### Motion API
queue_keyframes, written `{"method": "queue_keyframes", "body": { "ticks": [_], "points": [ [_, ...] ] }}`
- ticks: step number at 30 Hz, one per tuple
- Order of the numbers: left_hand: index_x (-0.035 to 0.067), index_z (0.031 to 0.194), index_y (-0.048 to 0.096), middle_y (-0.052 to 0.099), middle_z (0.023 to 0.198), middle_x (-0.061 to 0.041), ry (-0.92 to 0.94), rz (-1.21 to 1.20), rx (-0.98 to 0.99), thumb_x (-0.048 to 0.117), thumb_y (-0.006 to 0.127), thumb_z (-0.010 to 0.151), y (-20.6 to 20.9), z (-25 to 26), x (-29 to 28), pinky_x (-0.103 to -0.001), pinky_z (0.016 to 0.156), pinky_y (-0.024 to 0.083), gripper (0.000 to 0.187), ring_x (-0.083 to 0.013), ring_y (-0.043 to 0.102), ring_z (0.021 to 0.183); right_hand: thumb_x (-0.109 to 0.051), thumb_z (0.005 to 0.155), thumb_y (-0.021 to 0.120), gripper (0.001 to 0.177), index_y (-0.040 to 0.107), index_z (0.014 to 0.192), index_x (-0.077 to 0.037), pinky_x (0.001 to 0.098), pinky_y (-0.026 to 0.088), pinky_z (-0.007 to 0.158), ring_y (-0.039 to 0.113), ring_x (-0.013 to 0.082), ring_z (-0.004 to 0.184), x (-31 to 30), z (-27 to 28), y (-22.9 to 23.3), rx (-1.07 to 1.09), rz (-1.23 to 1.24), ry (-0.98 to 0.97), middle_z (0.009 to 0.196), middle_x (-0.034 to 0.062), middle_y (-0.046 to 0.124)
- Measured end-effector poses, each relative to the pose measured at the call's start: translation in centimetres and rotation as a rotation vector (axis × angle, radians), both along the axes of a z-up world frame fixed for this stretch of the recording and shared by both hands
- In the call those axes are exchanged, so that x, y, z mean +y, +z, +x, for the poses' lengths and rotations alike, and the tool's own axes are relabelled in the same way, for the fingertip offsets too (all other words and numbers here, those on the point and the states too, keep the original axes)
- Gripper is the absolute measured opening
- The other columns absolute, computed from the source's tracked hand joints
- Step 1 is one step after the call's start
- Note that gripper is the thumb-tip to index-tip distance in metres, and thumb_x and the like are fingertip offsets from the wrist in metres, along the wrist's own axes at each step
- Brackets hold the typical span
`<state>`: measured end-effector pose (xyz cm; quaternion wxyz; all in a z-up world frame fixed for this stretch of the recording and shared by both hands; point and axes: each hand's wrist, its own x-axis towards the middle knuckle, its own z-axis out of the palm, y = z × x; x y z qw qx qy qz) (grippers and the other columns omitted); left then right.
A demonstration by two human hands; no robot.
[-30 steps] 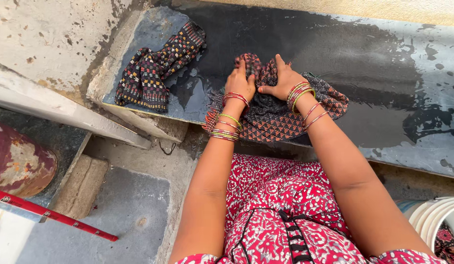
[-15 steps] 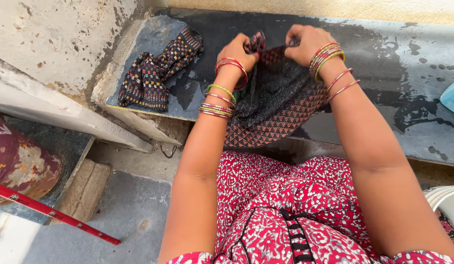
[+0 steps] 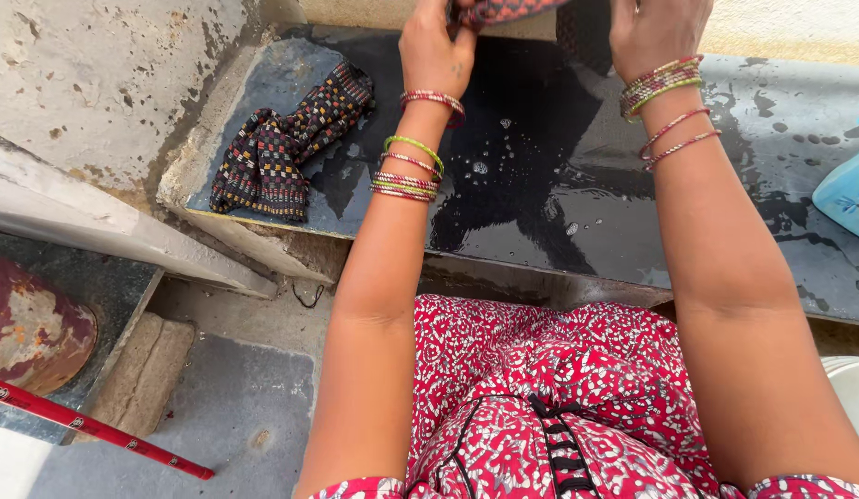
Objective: The person washes a piece of patterned cloth by hand on a stone surface, applying water from a blue mug, rubbing the fabric with their palms, and سپس wringing it out.
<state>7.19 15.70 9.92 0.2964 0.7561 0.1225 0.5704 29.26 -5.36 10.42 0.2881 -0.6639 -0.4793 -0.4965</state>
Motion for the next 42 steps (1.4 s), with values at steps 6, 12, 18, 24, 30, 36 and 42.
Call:
{"method": "queue_keyframes", "body": {
  "ticks": [6,12,18,24,30,36,42],
  "points": [
    [0.019,0.124,0.052,0.067,0.1,-0.007,-0.058,-0.141,0.638,0.027,0.097,0.062,-6.1,-7.4,-5.8,-0.044,0.083,0.054,0.078,-0.0308,0.067,0.096,-0.019,0.098,0.07,0.009,0.072,0.09,-0.023,0.052,0.042,0.095,0.059,0.0305,0.112,-6.0,-6.9,-1.7,0.399,-0.675,-0.138,0.102,0.0036,0.067],
    [0.025,0.095,0.073,0.066,0.103,-0.005,0.034,0.108,0.882,0.037,0.097,0.061,-9.2,-10.5,-8.3,-0.05,0.096,0.046,0.043,-0.0306,0.057,0.113,-0.03,0.088,0.072,0.014,0.08,0.099,-0.032,0.0591,0.036,0.102,0.055,0.0275,0.122,-6.2,-9.7,-4.5,0.53,-1.145,-0.378,0.122,0.0065,0.065],
    [0.016,0.096,0.064,0.066,0.103,-0.003,-0.121,0.256,0.713,0.029,0.089,0.071,-11.1,-11.7,-7.2,-0.043,0.098,0.049,0.037,-0.0274,0.06,0.111,-0.054,0.092,0.065,0.045,0.065,0.129,-0.029,0.065,0.029,0.124,0.045,0.0298,0.143,-2.1,-11.6,-8.4,0.528,-1.103,0.223,0.156,0.0019,0.052],
    [0.017,0.101,0.067,0.068,0.094,-0.002,0.087,0.216,0.816,0.031,0.085,0.076,-10.0,-17.1,-7.3,-0.047,0.084,0.045,0.034,-0.0306,0.059,0.097,-0.072,0.096,0.039,0.066,0.023,0.157,-0.053,0.0819,0.011,0.112,0.009,0.0432,0.154,-2.6,-15.5,-8.4,0.684,-1.347,-0.119,0.172,-0.0048,0.007],
    [0.015,0.095,0.07,0.068,0.091,0.0,0.081,0.246,0.772,0.032,0.081,0.088,-10.9,-20.9,-8.3,-0.044,0.09,0.045,0.022,-0.0271,0.06,0.096,-0.066,0.094,0.04,0.064,0.025,0.155,-0.056,0.0793,0.017,0.113,0.015,0.0423,0.155,-4.0,-15.3,-8.3,0.824,-1.448,-0.242,0.173,-0.0083,0.007],
    [0.012,0.07,0.074,0.066,0.091,-0.006,0.037,0.254,0.605,0.048,0.084,0.067,-9.1,-22.5,-9.4,-0.051,0.098,0.04,0.038,-0.0297,0.057,0.103,-0.065,0.092,0.05,0.057,0.06,0.141,-0.035,0.0506,0.046,0.105,0.056,0.0342,0.129,-4.9,-16.4,-5.5,0.606,-1.378,-0.002,0.156,0.0102,0.047],
    [0.008,0.129,0.065,0.053,0.152,-0.012,0.163,0.063,0.673,0.037,0.07,0.089,-12.3,-19.3,-10.5,-0.058,0.121,0.023,0.049,-0.0292,0.044,0.142,-0.046,0.107,0.047,0.044,0.069,0.131,-0.017,0.0514,0.048,0.114,0.065,0.0303,0.127,1.6,-22.3,-7.8,0.665,-0.818,0.303,0.139,0.0073,0.069]
  ]
}}
